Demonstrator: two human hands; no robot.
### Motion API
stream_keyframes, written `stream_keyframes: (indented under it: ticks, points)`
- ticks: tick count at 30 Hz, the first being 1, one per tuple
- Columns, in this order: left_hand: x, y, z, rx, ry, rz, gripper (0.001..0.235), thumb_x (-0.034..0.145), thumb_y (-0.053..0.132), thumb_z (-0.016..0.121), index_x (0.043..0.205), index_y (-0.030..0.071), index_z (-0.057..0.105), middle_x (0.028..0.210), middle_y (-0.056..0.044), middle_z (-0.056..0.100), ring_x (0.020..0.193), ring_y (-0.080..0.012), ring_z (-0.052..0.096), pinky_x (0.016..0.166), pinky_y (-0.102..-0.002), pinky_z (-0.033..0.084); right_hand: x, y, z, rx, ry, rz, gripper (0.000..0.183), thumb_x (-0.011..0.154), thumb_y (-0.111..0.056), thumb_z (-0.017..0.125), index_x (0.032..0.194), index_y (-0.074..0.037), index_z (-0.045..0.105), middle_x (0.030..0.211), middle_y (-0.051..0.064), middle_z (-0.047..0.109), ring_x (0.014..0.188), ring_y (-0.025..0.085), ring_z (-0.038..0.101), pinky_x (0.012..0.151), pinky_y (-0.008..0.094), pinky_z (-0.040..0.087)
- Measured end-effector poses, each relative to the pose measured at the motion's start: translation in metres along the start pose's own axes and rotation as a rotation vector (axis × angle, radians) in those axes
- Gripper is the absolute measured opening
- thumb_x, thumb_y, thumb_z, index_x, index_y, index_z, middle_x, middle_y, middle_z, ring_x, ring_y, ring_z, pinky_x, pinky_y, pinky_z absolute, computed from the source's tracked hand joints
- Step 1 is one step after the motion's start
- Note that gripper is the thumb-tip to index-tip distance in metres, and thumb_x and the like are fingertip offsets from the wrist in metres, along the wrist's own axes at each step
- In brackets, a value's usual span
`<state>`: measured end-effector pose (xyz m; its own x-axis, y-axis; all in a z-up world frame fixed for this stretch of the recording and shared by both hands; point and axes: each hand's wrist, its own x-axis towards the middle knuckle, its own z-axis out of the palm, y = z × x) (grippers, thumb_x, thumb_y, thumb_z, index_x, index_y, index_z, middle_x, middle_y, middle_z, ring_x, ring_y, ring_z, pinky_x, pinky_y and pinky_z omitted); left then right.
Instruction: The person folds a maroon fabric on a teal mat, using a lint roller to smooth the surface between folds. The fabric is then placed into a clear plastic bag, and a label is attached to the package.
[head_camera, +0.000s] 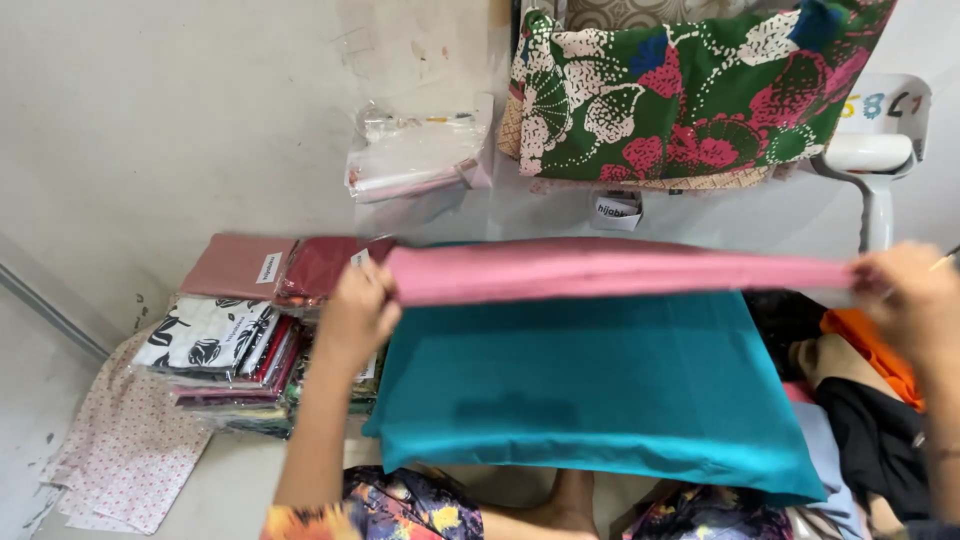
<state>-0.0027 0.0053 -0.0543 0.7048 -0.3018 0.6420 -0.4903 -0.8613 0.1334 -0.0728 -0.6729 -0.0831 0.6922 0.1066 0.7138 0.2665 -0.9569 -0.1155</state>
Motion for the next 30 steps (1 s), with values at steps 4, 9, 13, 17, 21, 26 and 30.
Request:
stream_keyframes:
  ticks: [4, 9, 13, 17, 21, 26, 30]
  points:
    - [-0.087, -0.007, 0.073, -0.101, -0.356, -0.208, 0.015, 0.087, 0.012, 0.067, 0.100, 0.014, 0.059, 0.101, -0.004, 0.058, 0.085, -0.0192, 0.055, 0.079, -0.031, 0.055, -0.069, -0.023, 0.039, -0.118, -0.236, 0.043, 0.026, 0.066, -0.009, 0.076, 0.090, -0.015, 0.069, 0.086, 0.000, 0.066, 0.086, 0.023, 0.060, 0.083, 0.036, 0.050]
    - [-0.156, -0.001, 0.105, -0.274, -0.450, -0.345, 0.044, 0.080, 0.052, 0.082, 0.086, 0.011, 0.067, 0.090, 0.000, 0.061, 0.083, -0.0167, 0.058, 0.075, -0.031, 0.053, -0.147, -0.010, 0.083, -0.170, -0.589, 0.196, 0.023, 0.074, -0.024, 0.077, 0.095, -0.030, 0.070, 0.093, -0.009, 0.069, 0.089, 0.014, 0.068, 0.087, 0.029, 0.057]
    - [-0.163, -0.001, 0.104, -0.221, -0.418, -0.337, 0.017, 0.090, 0.023, 0.070, 0.099, 0.008, 0.074, 0.102, 0.000, 0.064, 0.093, -0.0196, 0.064, 0.085, -0.036, 0.055, -0.152, -0.009, 0.079, 0.079, -0.659, 0.583, 0.029, 0.080, -0.030, 0.080, 0.105, -0.017, 0.086, 0.104, -0.007, 0.080, 0.082, 0.010, 0.078, 0.078, 0.023, 0.061]
    - [-0.152, 0.007, 0.093, -0.121, -0.408, -0.344, 0.011, 0.091, 0.019, 0.067, 0.093, 0.010, 0.073, 0.097, 0.002, 0.067, 0.085, -0.0172, 0.065, 0.077, -0.035, 0.057, -0.152, -0.006, 0.081, 0.027, -0.663, 0.626, 0.024, 0.083, -0.032, 0.079, 0.101, -0.020, 0.090, 0.102, -0.008, 0.082, 0.077, 0.010, 0.079, 0.075, 0.023, 0.061]
    - [-0.150, 0.003, 0.097, -0.140, -0.294, -0.309, 0.007, 0.090, 0.017, 0.065, 0.093, 0.010, 0.066, 0.101, 0.000, 0.066, 0.091, -0.0221, 0.064, 0.080, -0.039, 0.055, -0.153, 0.001, 0.085, -0.067, -0.662, 0.540, 0.021, 0.082, -0.034, 0.079, 0.099, -0.025, 0.087, 0.106, -0.015, 0.079, 0.080, 0.006, 0.078, 0.080, 0.022, 0.062]
    - [-0.150, 0.011, 0.082, -0.257, -0.271, -0.267, 0.005, 0.091, 0.012, 0.063, 0.094, 0.009, 0.064, 0.097, -0.003, 0.067, 0.086, -0.0241, 0.064, 0.080, -0.039, 0.053, -0.144, -0.004, 0.066, -0.049, -0.568, 0.522, 0.022, 0.083, -0.027, 0.079, 0.102, -0.017, 0.084, 0.113, -0.008, 0.078, 0.071, 0.010, 0.075, 0.069, 0.023, 0.061]
    - [-0.164, 0.013, 0.084, -0.234, -0.362, -0.305, 0.005, 0.090, 0.010, 0.060, 0.093, 0.010, 0.064, 0.098, 0.000, 0.068, 0.087, -0.0212, 0.064, 0.079, -0.038, 0.053, -0.146, -0.001, 0.072, -0.101, -0.725, 0.557, 0.019, 0.084, -0.035, 0.078, 0.096, -0.024, 0.087, 0.107, -0.012, 0.078, 0.076, 0.006, 0.079, 0.076, 0.021, 0.063]
